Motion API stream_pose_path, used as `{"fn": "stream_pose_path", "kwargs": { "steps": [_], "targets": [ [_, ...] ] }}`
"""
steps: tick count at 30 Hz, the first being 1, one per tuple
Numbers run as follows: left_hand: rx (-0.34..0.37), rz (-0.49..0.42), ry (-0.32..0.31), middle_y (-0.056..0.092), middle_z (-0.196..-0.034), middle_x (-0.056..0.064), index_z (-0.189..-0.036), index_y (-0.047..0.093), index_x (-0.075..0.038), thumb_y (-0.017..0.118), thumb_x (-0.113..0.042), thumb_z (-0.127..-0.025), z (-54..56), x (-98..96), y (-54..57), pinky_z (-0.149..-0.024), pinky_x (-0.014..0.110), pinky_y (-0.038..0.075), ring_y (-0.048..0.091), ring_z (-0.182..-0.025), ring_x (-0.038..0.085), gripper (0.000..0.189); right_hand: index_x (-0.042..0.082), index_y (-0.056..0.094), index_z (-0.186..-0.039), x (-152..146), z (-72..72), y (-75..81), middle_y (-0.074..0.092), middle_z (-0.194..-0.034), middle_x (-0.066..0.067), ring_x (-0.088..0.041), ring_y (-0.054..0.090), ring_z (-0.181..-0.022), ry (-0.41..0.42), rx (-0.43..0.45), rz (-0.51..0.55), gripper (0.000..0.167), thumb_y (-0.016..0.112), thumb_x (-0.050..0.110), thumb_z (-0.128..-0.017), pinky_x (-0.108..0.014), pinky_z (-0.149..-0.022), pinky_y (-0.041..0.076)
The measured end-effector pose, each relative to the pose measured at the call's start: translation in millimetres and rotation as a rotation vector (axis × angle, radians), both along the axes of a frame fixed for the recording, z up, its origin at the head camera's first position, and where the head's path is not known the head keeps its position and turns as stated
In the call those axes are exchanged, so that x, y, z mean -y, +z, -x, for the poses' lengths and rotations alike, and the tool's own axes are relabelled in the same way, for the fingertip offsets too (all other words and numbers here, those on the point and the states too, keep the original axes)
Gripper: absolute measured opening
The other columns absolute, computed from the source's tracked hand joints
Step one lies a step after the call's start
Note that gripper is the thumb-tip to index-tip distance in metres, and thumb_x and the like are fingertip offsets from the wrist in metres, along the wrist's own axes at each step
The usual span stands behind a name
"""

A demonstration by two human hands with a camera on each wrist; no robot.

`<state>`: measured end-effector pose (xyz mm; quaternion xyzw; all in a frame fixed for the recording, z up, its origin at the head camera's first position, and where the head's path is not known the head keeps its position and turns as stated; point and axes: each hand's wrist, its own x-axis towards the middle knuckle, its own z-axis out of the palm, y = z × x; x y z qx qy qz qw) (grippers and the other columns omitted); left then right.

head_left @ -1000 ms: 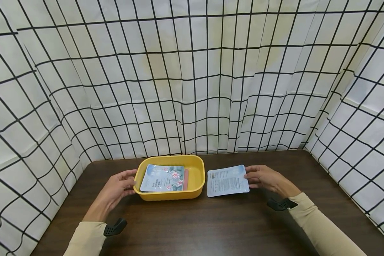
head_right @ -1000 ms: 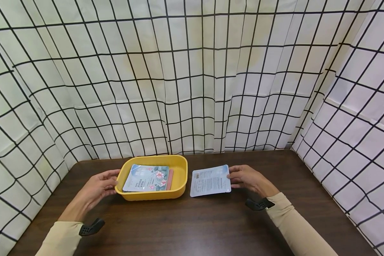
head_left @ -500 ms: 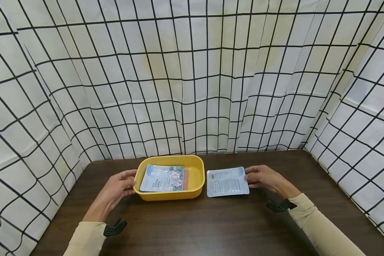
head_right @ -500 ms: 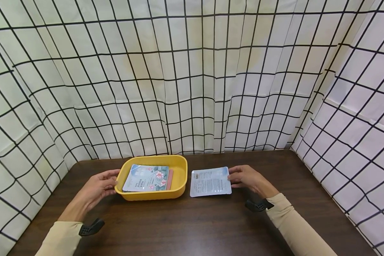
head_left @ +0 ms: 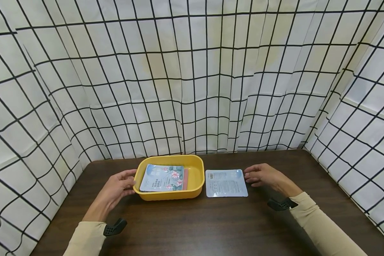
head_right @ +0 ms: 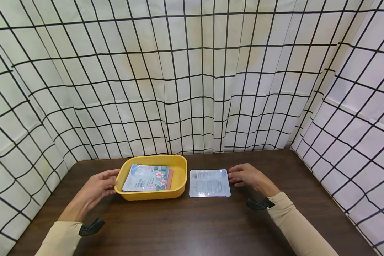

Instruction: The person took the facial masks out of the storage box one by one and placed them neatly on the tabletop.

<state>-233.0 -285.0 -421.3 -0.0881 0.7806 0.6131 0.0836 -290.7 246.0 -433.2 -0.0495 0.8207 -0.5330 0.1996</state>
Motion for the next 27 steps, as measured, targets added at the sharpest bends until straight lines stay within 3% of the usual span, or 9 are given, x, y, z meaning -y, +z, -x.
{"fn": "stream_pose_path", "kwargs": {
  "steps": [13, 21, 27],
  "targets": [
    [-0.015, 0.015, -0.009, 0.052, -0.136, 0.025, -0.153, 0.037, 0.002, 0.055, -0.007, -0.102, 0.4, 0.1, -0.4, -0.078, 0.029, 0.059, 0.061, -0.098, 0.023, 0.055, -0.003, 0.06, -0.132, 4.8, -0.3, 10.1, 0.072, -0.117, -0.016, -0.026, 0.072, -0.099, 0.018, -0.031, 0.026, 0.04, 0.063, 0.02, -0.1, -0.039, -0.087, 0.059],
    [-0.019, 0.012, -0.01, 0.054, -0.136, 0.026, -0.152, 0.038, 0.004, 0.054, -0.003, -0.1, -1.6, -2.8, 1.4, -0.078, 0.029, 0.058, 0.063, -0.097, 0.02, 0.055, -0.007, 0.057, -0.134, 10.1, 1.2, 15.6, 0.071, -0.119, -0.019, -0.03, 0.071, -0.104, 0.088, -0.059, 0.093, 0.042, 0.062, 0.019, -0.101, -0.041, -0.09, 0.059],
    [-0.012, 0.009, -0.009, 0.052, -0.138, 0.026, -0.153, 0.037, 0.003, 0.055, -0.005, -0.101, -0.7, -1.1, -0.1, -0.078, 0.029, 0.058, 0.062, -0.098, 0.021, 0.056, -0.008, 0.055, -0.137, 15.9, 0.8, 18.5, 0.071, -0.121, -0.018, -0.03, 0.071, -0.107, 0.095, -0.095, 0.111, 0.047, 0.062, 0.021, -0.101, -0.042, -0.092, 0.058]
  ]
}}
